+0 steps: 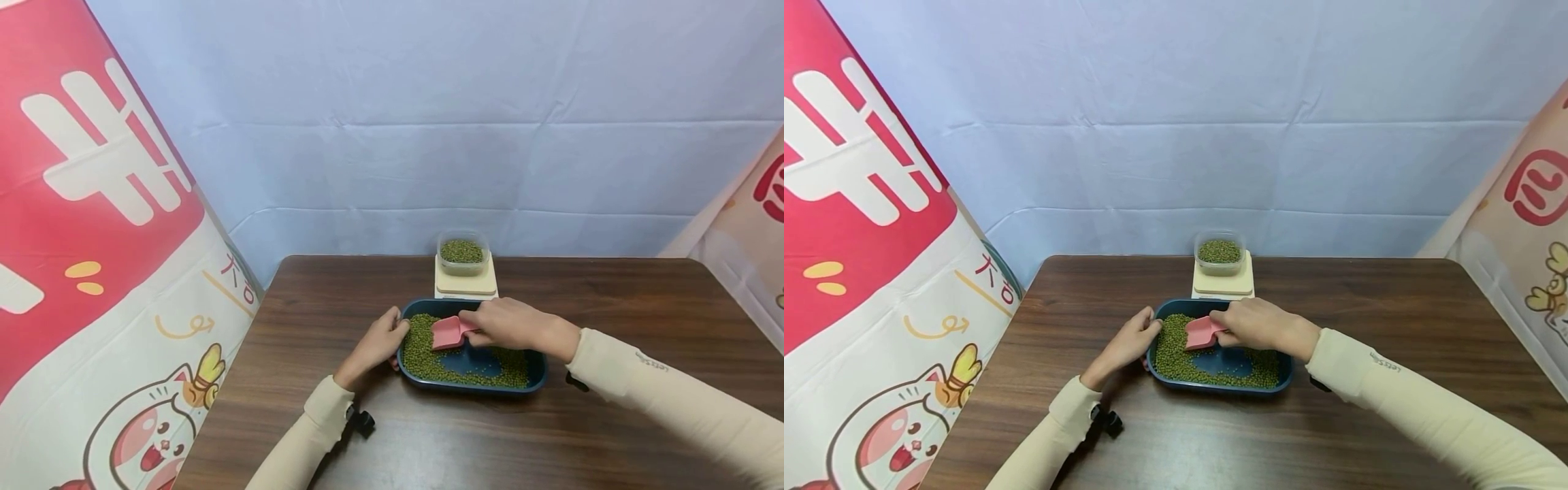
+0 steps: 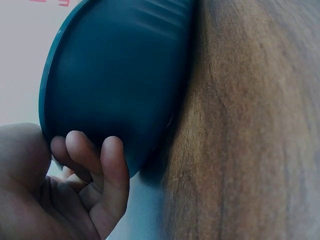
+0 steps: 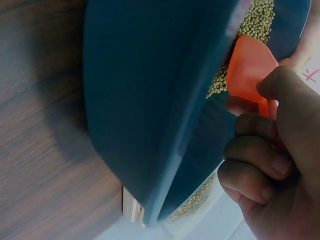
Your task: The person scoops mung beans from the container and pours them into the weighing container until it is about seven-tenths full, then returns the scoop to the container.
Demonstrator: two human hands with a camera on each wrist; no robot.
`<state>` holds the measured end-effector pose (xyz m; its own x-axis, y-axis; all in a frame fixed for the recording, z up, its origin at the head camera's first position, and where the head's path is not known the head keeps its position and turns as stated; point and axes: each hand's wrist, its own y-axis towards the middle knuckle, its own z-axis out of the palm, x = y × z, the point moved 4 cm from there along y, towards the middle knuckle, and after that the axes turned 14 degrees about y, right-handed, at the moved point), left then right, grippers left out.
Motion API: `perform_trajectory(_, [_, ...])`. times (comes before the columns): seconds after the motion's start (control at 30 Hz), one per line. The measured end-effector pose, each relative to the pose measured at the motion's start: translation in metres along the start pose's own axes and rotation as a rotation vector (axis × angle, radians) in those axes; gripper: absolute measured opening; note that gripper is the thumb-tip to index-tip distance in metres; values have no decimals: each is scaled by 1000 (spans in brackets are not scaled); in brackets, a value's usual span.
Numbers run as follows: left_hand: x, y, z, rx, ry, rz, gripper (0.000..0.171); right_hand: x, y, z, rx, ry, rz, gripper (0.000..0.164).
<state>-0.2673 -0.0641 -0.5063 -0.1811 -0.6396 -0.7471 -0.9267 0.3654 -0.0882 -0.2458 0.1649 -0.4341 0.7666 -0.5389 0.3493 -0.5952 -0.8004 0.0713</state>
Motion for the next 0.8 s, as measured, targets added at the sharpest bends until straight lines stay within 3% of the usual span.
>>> perform_trajectory(0.4, [-1,-1,-1,-2,1,-2,24,3,9,4,-4,-19,-24,13])
perform_trajectory(0.8, [0,-1,-1,-4,9,8,24,9,21,16,18,64,-38,10])
